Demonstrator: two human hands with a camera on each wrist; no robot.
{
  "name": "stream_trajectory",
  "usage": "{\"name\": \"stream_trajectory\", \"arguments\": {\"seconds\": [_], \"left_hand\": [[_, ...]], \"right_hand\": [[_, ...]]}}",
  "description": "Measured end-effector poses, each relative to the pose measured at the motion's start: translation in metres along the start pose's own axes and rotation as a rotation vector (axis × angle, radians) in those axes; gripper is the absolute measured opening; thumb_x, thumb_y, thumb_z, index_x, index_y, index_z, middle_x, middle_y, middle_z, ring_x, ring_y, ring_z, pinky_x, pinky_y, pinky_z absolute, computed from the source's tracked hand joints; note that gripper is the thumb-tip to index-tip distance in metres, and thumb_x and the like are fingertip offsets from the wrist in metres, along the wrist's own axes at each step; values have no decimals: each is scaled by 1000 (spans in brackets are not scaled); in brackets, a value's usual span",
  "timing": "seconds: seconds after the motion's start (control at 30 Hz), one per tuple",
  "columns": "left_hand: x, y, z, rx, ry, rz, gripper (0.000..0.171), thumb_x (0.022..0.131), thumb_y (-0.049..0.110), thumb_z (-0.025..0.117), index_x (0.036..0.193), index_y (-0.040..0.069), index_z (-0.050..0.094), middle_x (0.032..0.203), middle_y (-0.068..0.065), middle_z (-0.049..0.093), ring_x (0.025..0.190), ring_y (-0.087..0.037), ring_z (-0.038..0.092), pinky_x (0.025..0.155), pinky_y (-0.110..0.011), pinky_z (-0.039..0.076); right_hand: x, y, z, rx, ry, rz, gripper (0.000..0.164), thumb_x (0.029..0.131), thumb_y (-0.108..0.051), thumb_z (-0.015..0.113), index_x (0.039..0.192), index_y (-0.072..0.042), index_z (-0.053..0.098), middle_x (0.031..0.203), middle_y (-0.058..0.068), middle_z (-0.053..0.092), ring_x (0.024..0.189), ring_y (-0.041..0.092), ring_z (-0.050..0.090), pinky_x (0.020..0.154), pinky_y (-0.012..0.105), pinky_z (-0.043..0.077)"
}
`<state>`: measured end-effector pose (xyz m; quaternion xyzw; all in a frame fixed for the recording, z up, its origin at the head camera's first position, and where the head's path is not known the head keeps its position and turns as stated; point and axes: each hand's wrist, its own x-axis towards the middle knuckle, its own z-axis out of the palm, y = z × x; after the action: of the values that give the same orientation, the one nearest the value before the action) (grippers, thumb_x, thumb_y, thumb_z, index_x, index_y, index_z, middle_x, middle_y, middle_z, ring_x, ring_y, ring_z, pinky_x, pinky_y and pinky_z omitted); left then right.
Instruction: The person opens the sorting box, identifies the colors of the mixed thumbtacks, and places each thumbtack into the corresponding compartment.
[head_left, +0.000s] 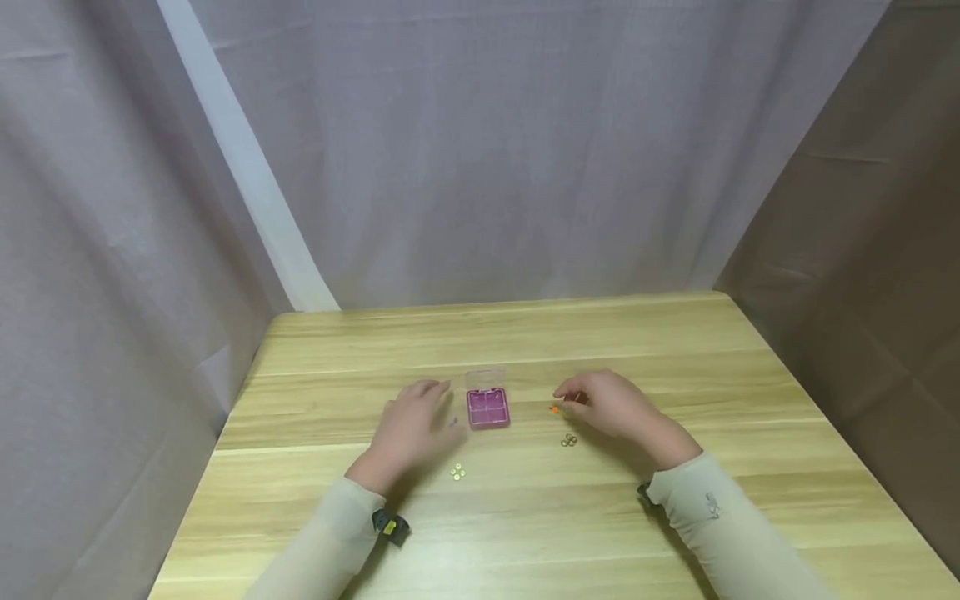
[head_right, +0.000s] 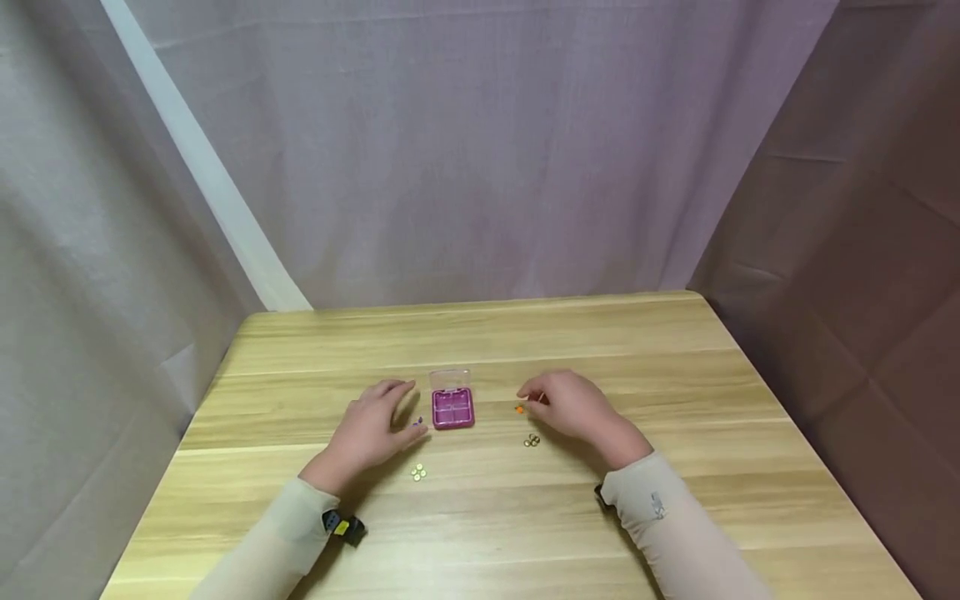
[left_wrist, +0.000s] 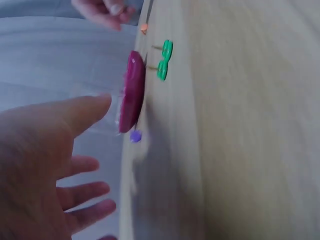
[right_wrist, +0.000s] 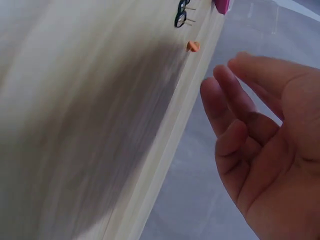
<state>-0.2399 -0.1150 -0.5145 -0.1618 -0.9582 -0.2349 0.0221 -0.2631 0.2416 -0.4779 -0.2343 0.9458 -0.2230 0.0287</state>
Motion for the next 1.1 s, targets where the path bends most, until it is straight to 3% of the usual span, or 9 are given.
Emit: {"name": "stream_trajectory", "arguments": {"seconds": [0.23, 0.4, 0.63, 0.83, 1.1], "left_hand": [[-18, -1, -11, 91, 84, -35, 67, 102, 59, 71, 146, 9, 67, 154, -16, 61, 142, -40, 55, 107, -68, 47], [-22, -5, -9, 93, 71, -35, 60, 101, 52, 74, 144, 10, 69, 153, -16, 61, 140, -40, 57, 105, -66, 49], [-25, -9, -6, 59, 72, -44, 53, 101, 45, 76, 140, 10, 71, 152, -18, 62, 138, -40, 57, 103, -65, 50], [-26, -12, -1, 50, 78, -61, 49, 101, 42, 78, 137, 9, 72, 149, -18, 63, 137, -40, 58, 105, -67, 50], [-24, -12, 0, 39, 94, -69, 49, 100, 42, 77, 135, 9, 73, 148, -18, 64, 135, -40, 59, 106, -67, 49]], "right_hand": [[-26, 8, 0, -63, -70, -8, 9, 100, -17, 82, 107, -21, 84, 109, -9, 80, 102, 16, 75, 93, 50, 62], [-34, 11, 3, -94, -70, -29, 6, 97, -20, 84, 101, -24, 83, 98, -15, 77, 90, 8, 71, 83, 43, 61], [-36, 14, 6, -123, -48, -62, 16, 96, -17, 85, 88, -28, 75, 81, -20, 63, 74, 2, 55, 72, 35, 53], [-33, 18, 9, -125, -35, -71, 23, 96, -15, 84, 84, -29, 70, 80, -20, 62, 73, 4, 54, 71, 35, 52], [-21, 15, 1, -121, -37, -34, 17, 102, -16, 77, 90, -25, 71, 82, -17, 63, 73, 6, 54, 70, 35, 52]]}}
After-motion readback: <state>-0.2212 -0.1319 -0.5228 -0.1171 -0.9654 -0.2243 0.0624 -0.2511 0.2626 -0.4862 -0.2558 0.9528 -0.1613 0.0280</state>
